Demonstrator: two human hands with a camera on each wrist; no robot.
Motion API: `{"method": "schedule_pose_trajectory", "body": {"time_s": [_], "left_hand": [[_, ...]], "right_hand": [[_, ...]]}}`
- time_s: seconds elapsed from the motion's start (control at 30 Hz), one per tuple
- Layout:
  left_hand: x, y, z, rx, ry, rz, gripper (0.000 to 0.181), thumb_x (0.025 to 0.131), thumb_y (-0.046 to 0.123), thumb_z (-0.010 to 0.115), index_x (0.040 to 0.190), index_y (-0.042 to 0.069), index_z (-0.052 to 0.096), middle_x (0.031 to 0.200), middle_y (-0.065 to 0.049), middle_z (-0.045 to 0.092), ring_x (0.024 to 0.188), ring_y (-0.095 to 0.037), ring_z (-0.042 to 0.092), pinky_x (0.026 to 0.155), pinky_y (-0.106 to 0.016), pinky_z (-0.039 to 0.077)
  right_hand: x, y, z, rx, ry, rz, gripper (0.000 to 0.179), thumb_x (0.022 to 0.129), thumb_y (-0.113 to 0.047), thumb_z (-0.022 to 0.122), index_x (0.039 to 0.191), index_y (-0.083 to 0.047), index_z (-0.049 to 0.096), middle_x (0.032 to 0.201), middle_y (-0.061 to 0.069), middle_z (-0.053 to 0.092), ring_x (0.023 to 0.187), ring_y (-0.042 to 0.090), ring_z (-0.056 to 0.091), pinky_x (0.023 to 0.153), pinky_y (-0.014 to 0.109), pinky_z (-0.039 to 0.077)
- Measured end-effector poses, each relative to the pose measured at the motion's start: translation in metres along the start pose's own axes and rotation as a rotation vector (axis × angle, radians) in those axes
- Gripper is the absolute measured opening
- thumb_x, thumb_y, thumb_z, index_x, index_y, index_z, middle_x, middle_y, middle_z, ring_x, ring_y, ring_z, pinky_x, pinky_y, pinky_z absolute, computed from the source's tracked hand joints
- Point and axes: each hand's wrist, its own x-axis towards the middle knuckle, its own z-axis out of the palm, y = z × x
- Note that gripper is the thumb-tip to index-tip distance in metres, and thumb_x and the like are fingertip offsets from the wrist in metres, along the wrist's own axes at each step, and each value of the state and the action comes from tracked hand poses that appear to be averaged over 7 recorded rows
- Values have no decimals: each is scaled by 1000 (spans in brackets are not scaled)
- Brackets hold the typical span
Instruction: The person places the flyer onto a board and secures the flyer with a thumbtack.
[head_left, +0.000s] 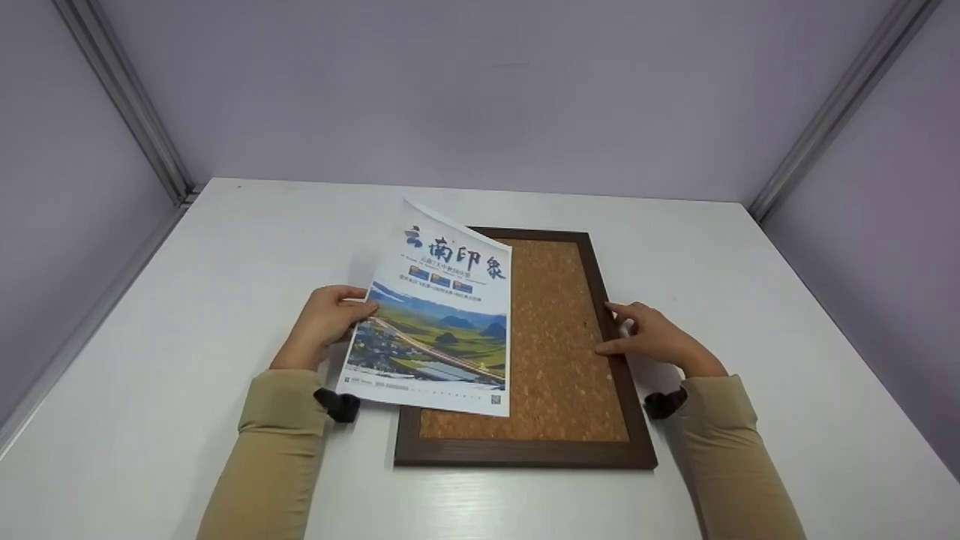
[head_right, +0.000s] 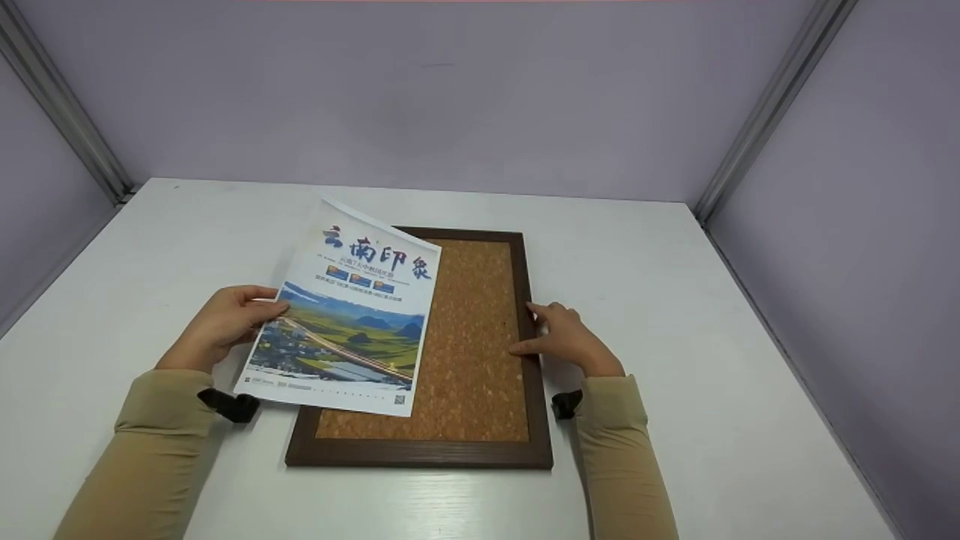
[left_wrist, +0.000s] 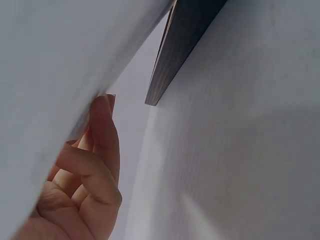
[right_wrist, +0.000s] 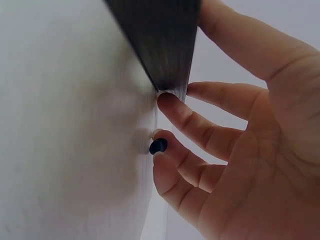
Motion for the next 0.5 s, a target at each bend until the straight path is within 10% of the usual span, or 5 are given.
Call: {"method": "schedule_pose_trajectory", "body": {"time_s": [0.5], "left_hand": [[2,6,23,26,-63,23,49,100,20,60,142,-2,49,127,-22,63,92,-15,63,74,-26,53]], "right_hand": [[-1,-3,0,-2,17,-6,94,85,-39,78,153,4,30,128,22,51,108,33,49,89,44,45]]}}
